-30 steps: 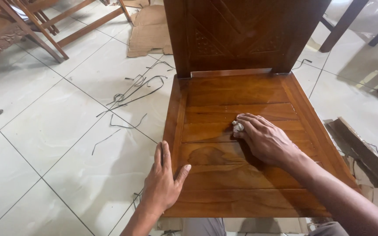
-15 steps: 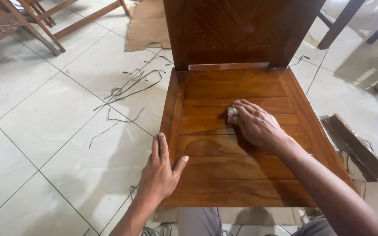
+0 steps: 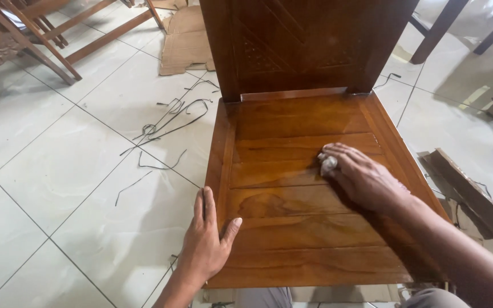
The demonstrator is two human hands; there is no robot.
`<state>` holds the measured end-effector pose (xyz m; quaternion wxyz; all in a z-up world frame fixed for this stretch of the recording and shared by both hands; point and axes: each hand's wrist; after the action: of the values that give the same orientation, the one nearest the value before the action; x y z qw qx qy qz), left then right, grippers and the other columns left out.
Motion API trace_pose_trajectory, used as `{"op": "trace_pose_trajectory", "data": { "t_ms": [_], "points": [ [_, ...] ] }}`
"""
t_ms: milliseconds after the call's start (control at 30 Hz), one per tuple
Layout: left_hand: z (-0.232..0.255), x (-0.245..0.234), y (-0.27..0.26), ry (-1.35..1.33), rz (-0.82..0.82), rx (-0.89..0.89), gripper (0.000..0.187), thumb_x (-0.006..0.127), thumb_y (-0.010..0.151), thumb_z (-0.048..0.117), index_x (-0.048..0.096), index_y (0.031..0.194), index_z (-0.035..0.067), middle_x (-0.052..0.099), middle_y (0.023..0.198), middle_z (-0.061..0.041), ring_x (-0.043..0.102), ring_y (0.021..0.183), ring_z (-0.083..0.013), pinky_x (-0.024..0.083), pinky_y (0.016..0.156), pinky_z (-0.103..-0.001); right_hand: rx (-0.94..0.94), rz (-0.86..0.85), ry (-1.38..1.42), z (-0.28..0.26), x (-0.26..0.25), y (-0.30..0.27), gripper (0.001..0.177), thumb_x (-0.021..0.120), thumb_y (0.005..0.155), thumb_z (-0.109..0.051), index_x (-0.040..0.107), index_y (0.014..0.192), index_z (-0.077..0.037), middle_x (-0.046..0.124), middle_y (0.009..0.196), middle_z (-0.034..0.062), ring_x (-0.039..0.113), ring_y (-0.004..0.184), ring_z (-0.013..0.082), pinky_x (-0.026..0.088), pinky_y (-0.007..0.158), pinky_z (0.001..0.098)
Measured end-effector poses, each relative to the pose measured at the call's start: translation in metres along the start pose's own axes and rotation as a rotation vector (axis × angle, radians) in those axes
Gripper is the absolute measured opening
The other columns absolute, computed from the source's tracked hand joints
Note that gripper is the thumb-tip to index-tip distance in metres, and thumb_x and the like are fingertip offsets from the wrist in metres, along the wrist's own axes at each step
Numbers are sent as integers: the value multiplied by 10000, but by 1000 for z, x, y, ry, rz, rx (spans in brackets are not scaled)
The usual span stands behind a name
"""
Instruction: Polishing a wooden chair with a cloth
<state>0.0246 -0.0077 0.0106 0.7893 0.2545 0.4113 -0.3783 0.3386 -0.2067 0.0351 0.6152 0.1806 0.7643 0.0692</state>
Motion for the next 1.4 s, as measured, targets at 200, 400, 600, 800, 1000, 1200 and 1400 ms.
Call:
{"op": "trace_pose_trajectory", "data": {
  "t_ms": [200,400,600,800,1000,1200,1400],
  "points": [
    [-3,2,-1,-27,-13,-3,935,563,983,483,130,1537,-135,135,1581,-439,365,1393,-543,449,1044,-525,174,122,-1,36,23,66,374,560,1007,-221,603,1245,63,634,1388,218,647,1171,408,561,918,480],
    [-2,-3,1,-52,-73,-20,955,598,986,460,108,1535,-149,121,1582,-441,340,1393,-563,418,1070,-551,171,202,22,39,58,125,350,590,994,-195,602,1207,82,647,1324,242,657,1086,438,556,849,487],
    [-3,-1,2,-72,-74,-11,944,601,989,437,102,1538,-146,91,1599,-430,286,1434,-553,405,1082,-551,84,281,46,20,79,174,295,633,1004,-204,634,1174,37,687,1205,233,679,947,430,555,758,483],
    [4,-11,6,-63,-217,-120,982,523,1011,509,-12,1564,-100,-32,1627,-411,241,1438,-564,427,1066,-584,45,168,114,-3,89,206,325,597,1010,-201,616,1239,30,688,1194,242,679,926,435,563,739,502],
    [6,-13,5,-80,-183,-108,977,562,1008,493,33,1559,-116,3,1630,-402,275,1433,-545,406,1076,-582,51,157,73,-19,112,213,418,592,1003,-254,584,1307,32,612,1386,253,681,1039,440,587,793,504],
    [3,-9,2,-114,-120,-80,1000,579,991,519,47,1562,-108,24,1631,-397,288,1438,-533,396,1094,-535,-145,122,204,-61,95,200,368,607,985,-214,623,1266,23,655,1329,217,703,990,388,596,784,438],
    [2,-9,4,-162,-34,1,1097,684,932,474,-11,1568,-88,58,1628,-407,211,1488,-535,349,1144,-549,-346,30,283,-89,88,183,314,596,1007,-216,640,1194,32,660,1339,200,639,1236,362,569,956,427]
  ]
}}
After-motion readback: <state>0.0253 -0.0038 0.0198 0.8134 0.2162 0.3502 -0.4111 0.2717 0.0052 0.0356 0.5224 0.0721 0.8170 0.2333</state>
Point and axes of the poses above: each hand's wrist, its own y-axis towards the middle knuckle, its own x-axis out of the palm, z = x × y
